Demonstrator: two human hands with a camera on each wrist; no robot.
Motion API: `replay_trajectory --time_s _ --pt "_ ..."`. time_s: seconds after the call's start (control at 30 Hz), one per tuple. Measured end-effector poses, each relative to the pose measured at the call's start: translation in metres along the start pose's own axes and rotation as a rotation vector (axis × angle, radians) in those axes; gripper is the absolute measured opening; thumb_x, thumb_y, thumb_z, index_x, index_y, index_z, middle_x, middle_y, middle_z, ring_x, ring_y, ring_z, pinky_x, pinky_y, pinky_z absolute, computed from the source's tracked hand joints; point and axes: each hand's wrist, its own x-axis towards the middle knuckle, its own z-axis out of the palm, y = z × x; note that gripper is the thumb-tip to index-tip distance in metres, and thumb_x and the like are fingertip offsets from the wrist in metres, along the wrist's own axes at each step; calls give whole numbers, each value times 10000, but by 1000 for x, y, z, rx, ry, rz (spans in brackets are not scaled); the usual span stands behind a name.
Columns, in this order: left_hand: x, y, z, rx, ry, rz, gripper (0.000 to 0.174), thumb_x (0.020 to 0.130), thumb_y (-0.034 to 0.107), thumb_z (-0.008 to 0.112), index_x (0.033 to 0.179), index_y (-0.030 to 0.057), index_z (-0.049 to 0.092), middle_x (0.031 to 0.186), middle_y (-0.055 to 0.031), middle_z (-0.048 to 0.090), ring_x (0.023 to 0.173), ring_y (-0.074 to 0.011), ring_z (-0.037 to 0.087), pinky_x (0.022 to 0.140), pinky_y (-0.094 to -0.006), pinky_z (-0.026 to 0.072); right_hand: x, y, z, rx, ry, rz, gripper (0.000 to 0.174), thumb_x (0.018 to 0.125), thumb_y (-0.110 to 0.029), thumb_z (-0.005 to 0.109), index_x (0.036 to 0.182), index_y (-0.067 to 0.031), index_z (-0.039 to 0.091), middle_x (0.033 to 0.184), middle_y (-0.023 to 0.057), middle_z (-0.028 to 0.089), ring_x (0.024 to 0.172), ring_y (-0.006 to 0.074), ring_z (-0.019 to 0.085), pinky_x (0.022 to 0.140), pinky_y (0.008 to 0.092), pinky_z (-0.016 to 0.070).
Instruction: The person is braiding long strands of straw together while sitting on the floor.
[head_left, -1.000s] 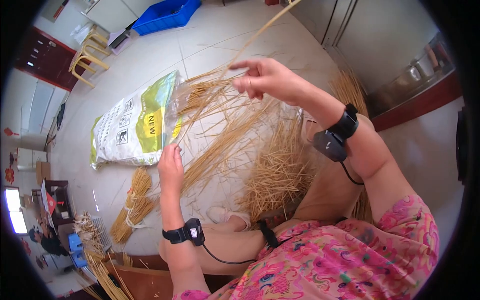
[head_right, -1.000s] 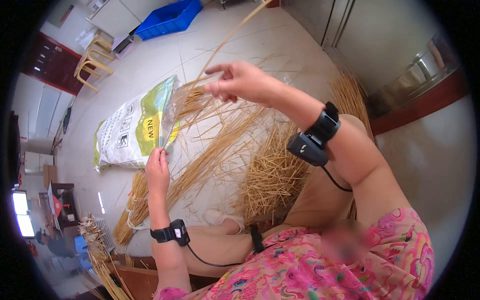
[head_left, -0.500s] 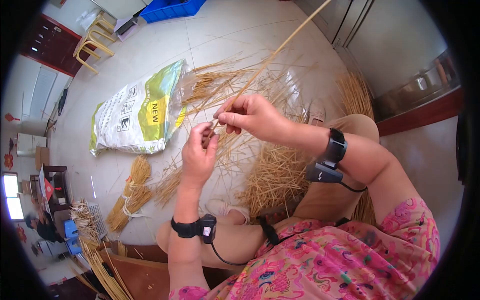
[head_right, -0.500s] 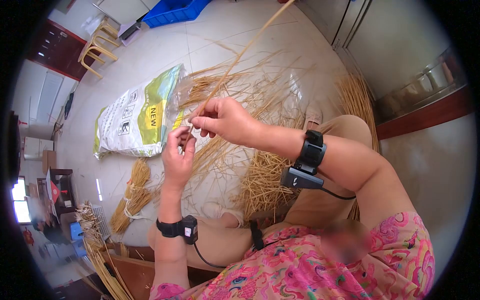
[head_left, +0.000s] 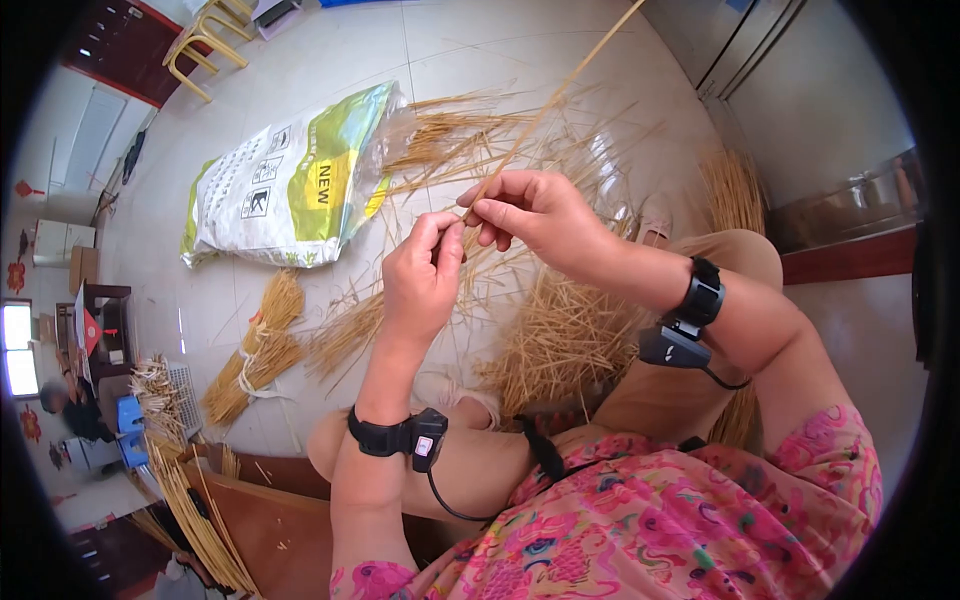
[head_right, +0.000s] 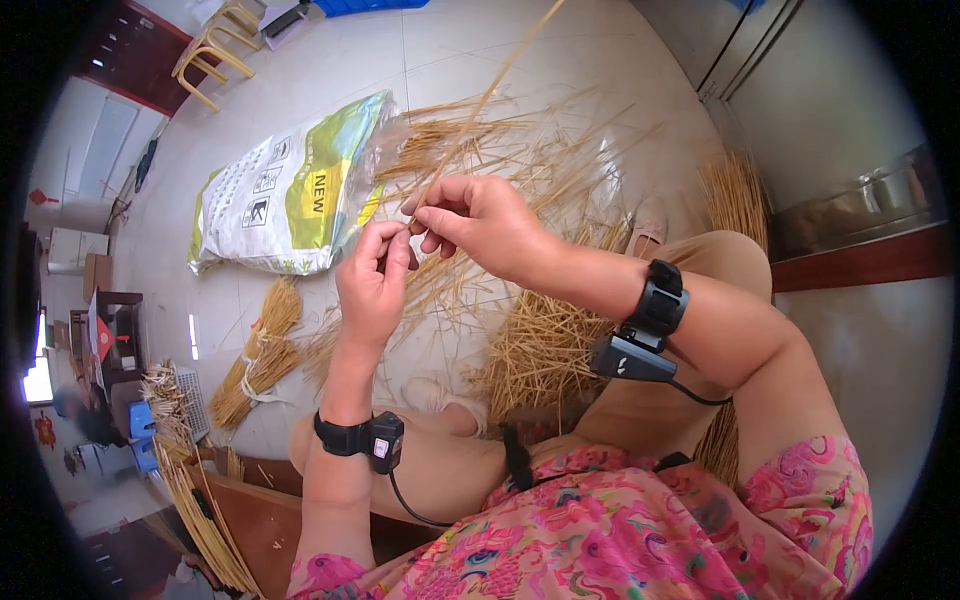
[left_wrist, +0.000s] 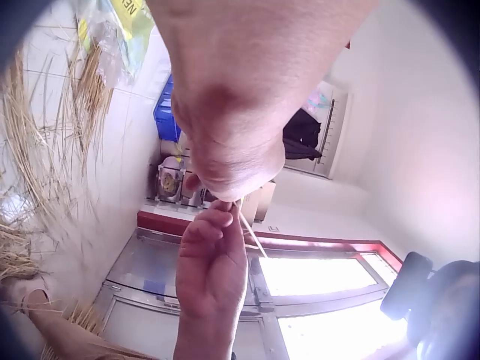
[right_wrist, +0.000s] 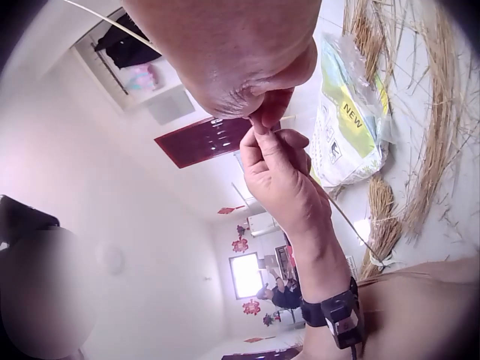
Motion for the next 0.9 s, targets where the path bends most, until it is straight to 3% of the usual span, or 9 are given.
replay_trajectory --time_s 0.1,0.2,0.3,0.7,0.8,0.9 --pt "-1 7 2 0 62 14 81 870 100 585 931 46 595 636 -86 593 524 -164 565 503 -282 437 -4 -2 2 -32 -18 29 169 915 -131 541 986 12 598 761 6 600 667 52 565 568 190 449" --pt "-1 10 1 140 77 81 87 867 74 595 920 8 615 718 -74 625 569 -114 582 523 -241 454 -6 1 4 -35 48 15 157 911 -146 554 954 -3 602 749 -1 594 658 50 559 560 189 442" --pt "0 8 2 224 119 151 94 830 83 618 921 61 611 709 -94 631 570 -244 602 515 -316 470 -6 1 3 -43 53 30 149 905 -157 565 925 -14 599 748 -4 593 658 51 559 558 190 443" --pt "-4 15 9 455 145 259 63 816 86 610 861 83 566 708 -79 610 595 -264 602 494 -352 460 -9 18 11 117 116 -22 114 854 -100 579 855 14 580 752 23 591 640 74 541 570 220 459" --pt "-4 12 12 477 146 305 49 829 95 597 860 86 560 699 -78 606 592 -265 601 492 -352 458 -10 17 14 104 148 -13 98 875 -80 556 918 2 586 756 13 572 633 62 502 581 210 433" --pt "-5 15 12 432 145 233 32 845 100 580 853 84 553 694 -81 605 589 -269 599 492 -358 455 -9 20 13 146 130 -35 98 874 -86 562 914 2 580 760 12 572 639 64 504 585 211 434"
